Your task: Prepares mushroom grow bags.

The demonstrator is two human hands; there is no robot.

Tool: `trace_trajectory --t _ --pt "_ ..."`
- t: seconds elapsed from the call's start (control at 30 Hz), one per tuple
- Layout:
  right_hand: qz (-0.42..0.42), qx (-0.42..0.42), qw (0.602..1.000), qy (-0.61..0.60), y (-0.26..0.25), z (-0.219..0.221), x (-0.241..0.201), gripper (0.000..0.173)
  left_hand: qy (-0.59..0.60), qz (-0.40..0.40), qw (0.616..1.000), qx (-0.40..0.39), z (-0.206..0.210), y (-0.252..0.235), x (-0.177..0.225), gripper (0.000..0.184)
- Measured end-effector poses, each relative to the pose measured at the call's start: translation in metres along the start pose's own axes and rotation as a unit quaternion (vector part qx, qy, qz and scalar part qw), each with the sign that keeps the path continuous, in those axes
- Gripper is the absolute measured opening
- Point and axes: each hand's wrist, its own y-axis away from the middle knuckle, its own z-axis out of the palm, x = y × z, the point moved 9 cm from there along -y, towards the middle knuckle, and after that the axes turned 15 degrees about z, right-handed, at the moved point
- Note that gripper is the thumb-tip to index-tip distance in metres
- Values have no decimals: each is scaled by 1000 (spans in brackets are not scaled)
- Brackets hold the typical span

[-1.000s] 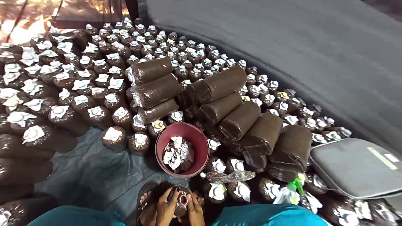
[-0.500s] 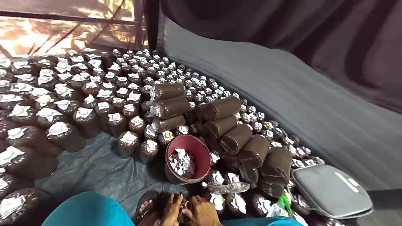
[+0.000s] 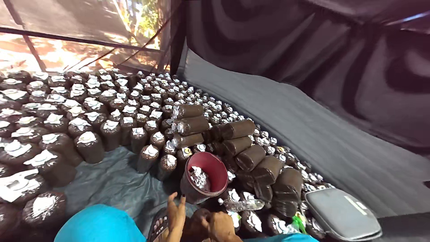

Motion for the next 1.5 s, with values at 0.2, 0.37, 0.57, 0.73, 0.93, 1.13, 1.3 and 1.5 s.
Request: trace_trajectory --t 0.2,0.37,0.57,0.73,0.93,1.13,1.3,1.5 --pt "-89 65 994 -6 8 -30 9 66 86 0 993 78 -40 4 10 37" --pt "-65 9 998 -16 30 -18 18 63 43 54 997 20 -29 8 26 31" --pt "-135 124 983 -3 25 -21 -4 65 -145 168 951 -216 9 40 50 47" --pt "-117 105 987 -40 8 4 0 68 -234 260 873 -340 58 69 33 56" --pt "-60 51 990 -113 -11 18 -8 67 -262 256 862 -352 72 63 4 59" --pt "-50 -55 985 -155 -20 29 14 76 -280 246 875 -309 83 59 -11 47" --pt "-43 -157 958 -238 -5 42 45 75 -271 309 882 -230 79 62 0 38" --pt "-8 -181 958 -223 -8 75 76 52 -282 346 873 -199 82 71 8 35"
